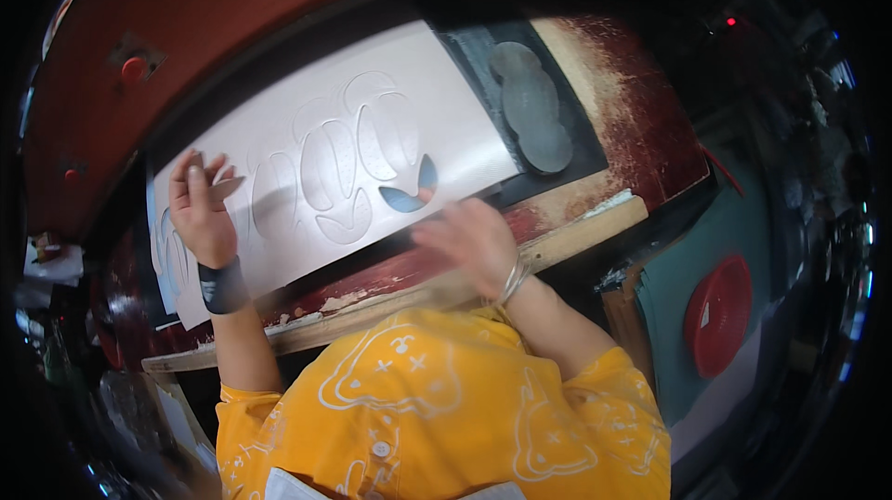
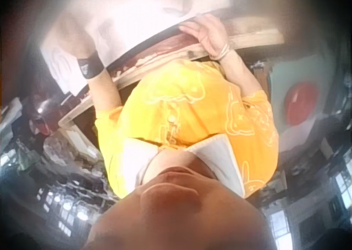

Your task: The person places a large white sheet onto a red cutting machine, presses it with a gray tool, and removes cut-out shapes. The person repeats this process multiple times, handling the sheet and cutouts by hand.

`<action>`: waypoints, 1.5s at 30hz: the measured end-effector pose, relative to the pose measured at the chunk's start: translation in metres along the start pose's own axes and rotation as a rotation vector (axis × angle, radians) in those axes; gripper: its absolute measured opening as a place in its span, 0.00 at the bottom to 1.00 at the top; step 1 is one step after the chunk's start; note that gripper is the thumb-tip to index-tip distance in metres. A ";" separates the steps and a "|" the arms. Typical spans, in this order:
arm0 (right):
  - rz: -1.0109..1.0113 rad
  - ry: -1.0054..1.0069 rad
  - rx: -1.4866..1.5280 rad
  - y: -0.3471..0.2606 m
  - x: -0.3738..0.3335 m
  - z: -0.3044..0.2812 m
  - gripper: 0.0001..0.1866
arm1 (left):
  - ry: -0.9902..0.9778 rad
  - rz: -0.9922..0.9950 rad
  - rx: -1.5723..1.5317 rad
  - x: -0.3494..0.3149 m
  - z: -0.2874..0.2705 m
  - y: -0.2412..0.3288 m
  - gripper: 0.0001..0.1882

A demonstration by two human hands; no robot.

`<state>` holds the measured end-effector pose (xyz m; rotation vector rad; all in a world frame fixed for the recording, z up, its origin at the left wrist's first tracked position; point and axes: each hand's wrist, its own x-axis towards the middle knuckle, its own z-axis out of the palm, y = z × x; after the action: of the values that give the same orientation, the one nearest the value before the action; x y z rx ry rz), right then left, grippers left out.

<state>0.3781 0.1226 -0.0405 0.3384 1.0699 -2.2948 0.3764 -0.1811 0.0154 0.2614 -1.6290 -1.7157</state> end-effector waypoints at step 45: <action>0.157 -0.256 0.140 0.128 0.000 0.133 0.24 | -0.326 0.158 0.327 -0.026 -0.080 -0.009 0.10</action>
<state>0.4571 -0.0443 -0.0338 0.1703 0.7317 -2.2053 0.4398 -0.2274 -0.0149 0.0037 -2.1112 -1.4218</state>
